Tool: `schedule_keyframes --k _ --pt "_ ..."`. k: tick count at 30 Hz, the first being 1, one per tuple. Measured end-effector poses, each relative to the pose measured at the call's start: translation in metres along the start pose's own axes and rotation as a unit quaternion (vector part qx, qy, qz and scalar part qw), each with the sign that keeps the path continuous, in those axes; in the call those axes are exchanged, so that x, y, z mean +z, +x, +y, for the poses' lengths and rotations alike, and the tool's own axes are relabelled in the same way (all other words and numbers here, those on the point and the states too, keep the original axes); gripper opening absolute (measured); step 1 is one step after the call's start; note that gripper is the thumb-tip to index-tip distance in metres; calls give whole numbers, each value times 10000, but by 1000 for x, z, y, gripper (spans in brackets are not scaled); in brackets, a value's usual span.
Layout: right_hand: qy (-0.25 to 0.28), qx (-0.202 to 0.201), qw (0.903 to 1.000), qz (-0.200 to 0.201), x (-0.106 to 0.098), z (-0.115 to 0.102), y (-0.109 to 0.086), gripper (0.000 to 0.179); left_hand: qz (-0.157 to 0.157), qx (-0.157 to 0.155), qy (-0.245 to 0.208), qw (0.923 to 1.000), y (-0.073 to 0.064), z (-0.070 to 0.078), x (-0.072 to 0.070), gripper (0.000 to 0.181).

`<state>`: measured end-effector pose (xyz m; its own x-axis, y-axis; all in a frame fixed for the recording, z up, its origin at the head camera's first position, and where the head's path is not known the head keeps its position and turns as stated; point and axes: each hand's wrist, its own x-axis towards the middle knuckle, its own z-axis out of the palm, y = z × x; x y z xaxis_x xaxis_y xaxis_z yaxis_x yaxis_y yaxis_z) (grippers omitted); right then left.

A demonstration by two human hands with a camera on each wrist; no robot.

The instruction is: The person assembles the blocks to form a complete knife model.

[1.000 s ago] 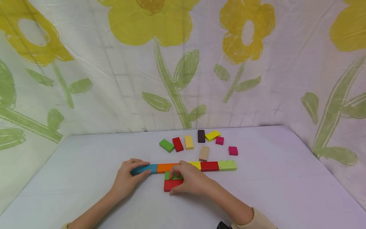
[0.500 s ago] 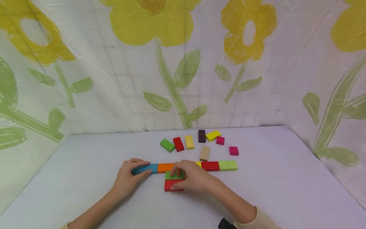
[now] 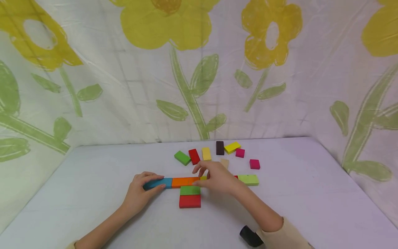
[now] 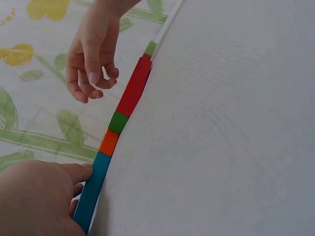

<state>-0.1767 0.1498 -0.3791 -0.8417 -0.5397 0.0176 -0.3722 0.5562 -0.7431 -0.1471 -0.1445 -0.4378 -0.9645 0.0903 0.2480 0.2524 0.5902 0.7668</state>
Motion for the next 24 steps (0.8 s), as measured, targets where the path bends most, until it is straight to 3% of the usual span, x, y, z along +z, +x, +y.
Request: schedule_keyframes --k 4,12,24 --pt "-171 95 9993 321 -13 5 9 33 -3 6 4 10000 0 0 0 23" --pt "-261 856 9935 698 -27 14 32 47 10 2 -26 10000 0 0 0 23" --pt "-573 1585 9835 659 -29 28 62 70 33 36 -36 10000 -1 1 -1 23"
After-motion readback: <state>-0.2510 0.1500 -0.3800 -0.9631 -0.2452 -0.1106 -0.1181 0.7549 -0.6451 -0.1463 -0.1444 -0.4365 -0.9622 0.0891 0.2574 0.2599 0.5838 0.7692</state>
